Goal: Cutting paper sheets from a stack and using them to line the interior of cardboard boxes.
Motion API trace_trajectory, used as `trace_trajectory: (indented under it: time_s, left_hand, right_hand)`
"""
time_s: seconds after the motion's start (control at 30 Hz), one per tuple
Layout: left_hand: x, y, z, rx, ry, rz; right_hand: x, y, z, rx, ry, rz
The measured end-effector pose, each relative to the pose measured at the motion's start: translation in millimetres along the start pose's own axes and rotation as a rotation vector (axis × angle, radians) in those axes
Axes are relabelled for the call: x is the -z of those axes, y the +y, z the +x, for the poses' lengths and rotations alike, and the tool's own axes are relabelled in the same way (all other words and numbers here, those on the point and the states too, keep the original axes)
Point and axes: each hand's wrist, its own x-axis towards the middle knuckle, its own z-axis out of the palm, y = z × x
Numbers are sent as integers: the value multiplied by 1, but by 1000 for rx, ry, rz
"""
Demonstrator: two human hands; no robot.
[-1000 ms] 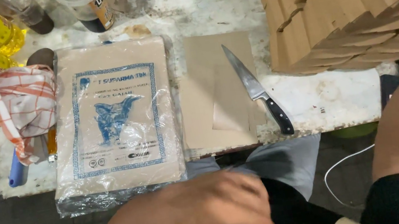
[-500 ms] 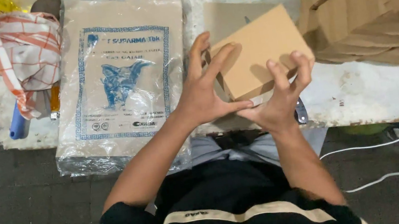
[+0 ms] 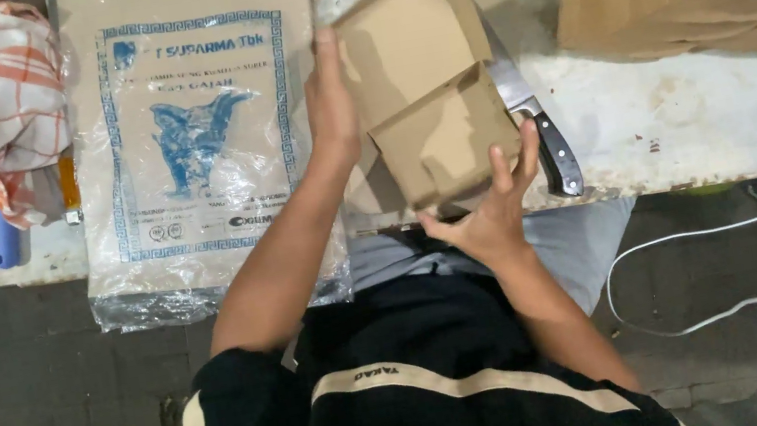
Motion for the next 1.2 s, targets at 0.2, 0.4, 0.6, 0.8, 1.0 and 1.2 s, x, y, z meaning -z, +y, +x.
trace_trajectory:
  time_s: [0.2, 0.4, 0.6, 0.8, 1.0, 1.2]
  left_hand:
    - [-9, -42, 57, 160, 19, 144]
    - [26, -6, 106, -28, 25, 122]
    - [27, 41, 96, 108, -39, 85]
    - [38, 31, 110, 172, 3, -126]
    - [38, -1, 140, 181, 64, -112]
    - [10, -4, 107, 16, -123, 240]
  right_hand:
    - [-10, -1, -27, -24, -105, 7]
    - [21, 5, -6, -70, -193, 99]
    - [27, 8, 5, -35, -526, -272]
    - [33, 7, 4, 209, -326, -227]
    - [86, 5, 15, 199, -246, 250]
    - [134, 70, 5, 191, 71, 638]
